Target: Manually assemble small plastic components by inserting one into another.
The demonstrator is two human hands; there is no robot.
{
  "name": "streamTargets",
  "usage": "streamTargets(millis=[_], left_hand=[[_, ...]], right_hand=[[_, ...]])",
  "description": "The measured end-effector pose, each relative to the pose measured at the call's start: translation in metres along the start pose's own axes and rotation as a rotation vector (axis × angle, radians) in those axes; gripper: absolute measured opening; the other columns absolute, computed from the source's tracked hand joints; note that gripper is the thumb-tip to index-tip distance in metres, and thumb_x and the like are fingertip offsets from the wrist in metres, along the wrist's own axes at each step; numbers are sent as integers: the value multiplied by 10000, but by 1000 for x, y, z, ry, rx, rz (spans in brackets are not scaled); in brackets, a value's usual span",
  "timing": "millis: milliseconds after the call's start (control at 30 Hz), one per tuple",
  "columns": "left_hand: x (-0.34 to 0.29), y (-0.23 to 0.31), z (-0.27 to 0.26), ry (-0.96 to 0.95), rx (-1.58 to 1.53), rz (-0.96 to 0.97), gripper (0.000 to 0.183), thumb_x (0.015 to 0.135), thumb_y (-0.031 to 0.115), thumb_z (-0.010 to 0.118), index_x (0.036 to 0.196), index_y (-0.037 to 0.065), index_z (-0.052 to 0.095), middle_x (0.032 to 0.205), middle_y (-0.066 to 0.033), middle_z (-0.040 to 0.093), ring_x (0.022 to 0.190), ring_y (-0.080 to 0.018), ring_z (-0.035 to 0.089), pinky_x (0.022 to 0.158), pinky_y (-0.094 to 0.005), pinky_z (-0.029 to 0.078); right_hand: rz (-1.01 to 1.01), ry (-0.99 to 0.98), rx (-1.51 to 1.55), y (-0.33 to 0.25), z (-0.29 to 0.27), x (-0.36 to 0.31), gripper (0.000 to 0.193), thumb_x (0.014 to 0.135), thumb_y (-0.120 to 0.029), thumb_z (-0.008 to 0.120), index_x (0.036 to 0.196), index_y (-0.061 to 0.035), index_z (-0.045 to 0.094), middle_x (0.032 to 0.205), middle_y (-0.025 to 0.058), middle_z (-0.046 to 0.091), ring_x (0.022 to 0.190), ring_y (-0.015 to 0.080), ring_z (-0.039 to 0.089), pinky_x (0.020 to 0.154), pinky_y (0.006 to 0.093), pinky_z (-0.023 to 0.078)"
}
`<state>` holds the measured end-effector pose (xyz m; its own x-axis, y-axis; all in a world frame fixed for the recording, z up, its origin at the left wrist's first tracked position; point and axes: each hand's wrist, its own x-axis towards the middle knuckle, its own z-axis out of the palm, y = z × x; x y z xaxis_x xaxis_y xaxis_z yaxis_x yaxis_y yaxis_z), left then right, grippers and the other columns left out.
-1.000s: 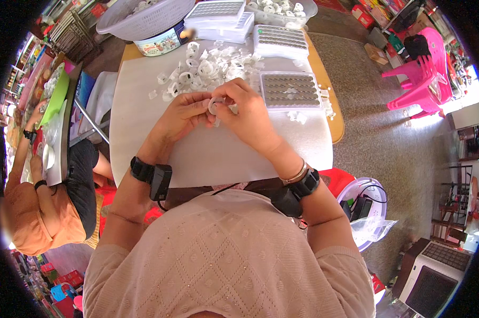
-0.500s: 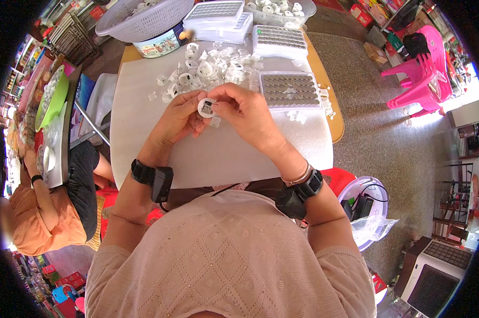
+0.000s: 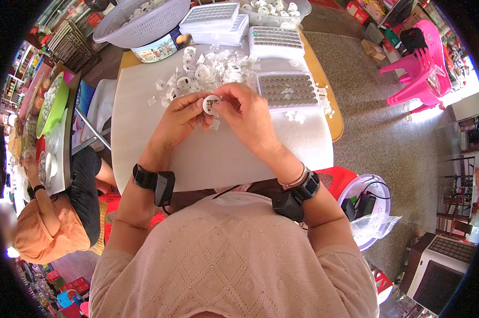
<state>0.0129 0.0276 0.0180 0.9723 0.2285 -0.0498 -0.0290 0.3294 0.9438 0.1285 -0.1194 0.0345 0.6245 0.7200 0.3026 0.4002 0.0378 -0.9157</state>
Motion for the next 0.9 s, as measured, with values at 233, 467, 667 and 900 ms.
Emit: streamTargets(millis=[233, 467, 667, 900], left_hand=[[2, 0, 1, 17, -32, -43, 312, 962, 195, 494, 1158, -38, 562, 849, -73, 610, 746, -155, 605, 665, -282, 501], [4, -1, -17, 109, -190, 143, 277, 959, 175, 493, 1099, -47, 580, 860, -81, 621, 727, -140, 595, 651, -260, 491], [3, 4, -22, 209, -271, 260, 239, 958, 160, 480, 1055, -28, 590, 856, -61, 622, 729, -104, 572, 649, -221, 470], [0, 3, -20, 205, -239, 240, 241, 962, 185, 485, 987, -19, 611, 822, -54, 616, 718, -101, 567, 648, -219, 472]], right_hand=[[-9, -65, -42, 3, -1, 2, 181, 807, -35, 645, 986, -15, 622, 819, 29, 634, 741, 87, 579, 669, 240, 464], [-39, 55, 21, 2, 0, 14, 198, 751, -46, 673, 941, -26, 623, 743, 73, 622, 638, 177, 587, 618, 286, 472], [-370, -263, -504, 11, 8, -10, 206, 753, -47, 644, 958, -54, 630, 861, 92, 587, 807, 250, 588, 712, 345, 479], [-326, -308, -511, 14, 11, -10, 163, 717, -53, 631, 877, -73, 608, 839, 99, 557, 853, 298, 560, 760, 409, 465]])
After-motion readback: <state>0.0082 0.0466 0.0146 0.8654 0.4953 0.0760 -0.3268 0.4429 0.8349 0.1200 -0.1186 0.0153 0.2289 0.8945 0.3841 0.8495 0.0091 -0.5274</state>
